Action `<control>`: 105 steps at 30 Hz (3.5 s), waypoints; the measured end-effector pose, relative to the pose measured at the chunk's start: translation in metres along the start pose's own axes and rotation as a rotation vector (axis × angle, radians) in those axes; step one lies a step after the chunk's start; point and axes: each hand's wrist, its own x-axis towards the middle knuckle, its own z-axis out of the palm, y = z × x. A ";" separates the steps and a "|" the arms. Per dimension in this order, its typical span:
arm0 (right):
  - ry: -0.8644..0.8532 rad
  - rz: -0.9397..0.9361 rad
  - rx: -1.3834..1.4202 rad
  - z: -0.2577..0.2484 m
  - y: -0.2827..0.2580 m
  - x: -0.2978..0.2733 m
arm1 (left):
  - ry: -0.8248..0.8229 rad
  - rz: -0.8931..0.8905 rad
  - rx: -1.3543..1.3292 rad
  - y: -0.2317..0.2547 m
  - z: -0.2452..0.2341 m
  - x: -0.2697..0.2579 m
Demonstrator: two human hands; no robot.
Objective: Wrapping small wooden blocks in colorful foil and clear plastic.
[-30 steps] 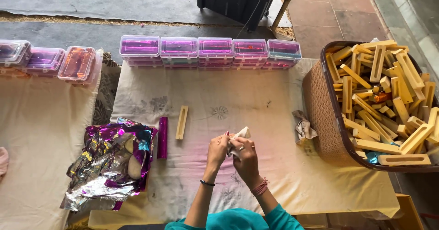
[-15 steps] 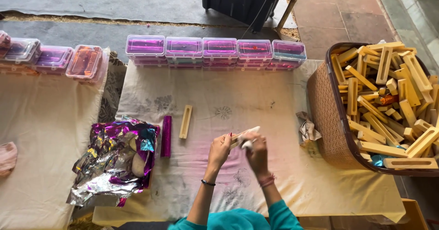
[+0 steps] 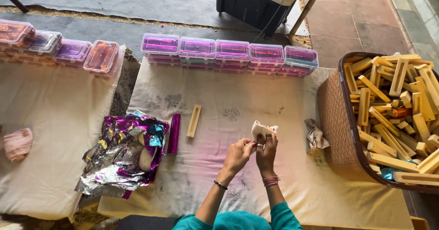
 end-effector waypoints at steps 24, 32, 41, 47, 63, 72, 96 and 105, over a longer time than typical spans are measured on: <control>0.144 0.933 1.393 0.004 0.011 0.014 | -0.072 -0.056 -0.018 -0.006 0.010 -0.001; 0.001 0.686 0.888 0.013 0.016 -0.007 | 0.166 0.114 0.280 -0.020 0.021 0.003; 0.198 0.819 1.574 -0.009 0.046 0.040 | -0.556 -0.176 -0.365 -0.074 0.022 0.015; 0.364 0.880 1.471 0.004 0.037 0.027 | -0.307 -0.393 -0.480 -0.071 0.032 0.013; 0.410 0.875 1.146 0.028 0.019 0.016 | 0.318 -0.174 -0.892 -0.055 0.059 0.006; -0.212 0.479 0.754 0.037 -0.050 -0.034 | 0.566 -0.109 -0.874 -0.076 0.027 0.018; 0.292 0.713 0.978 0.030 0.057 -0.036 | -0.167 0.183 -0.966 -0.038 0.035 0.004; 0.303 0.741 0.897 -0.021 -0.034 0.017 | 0.056 0.212 0.096 0.002 0.005 -0.009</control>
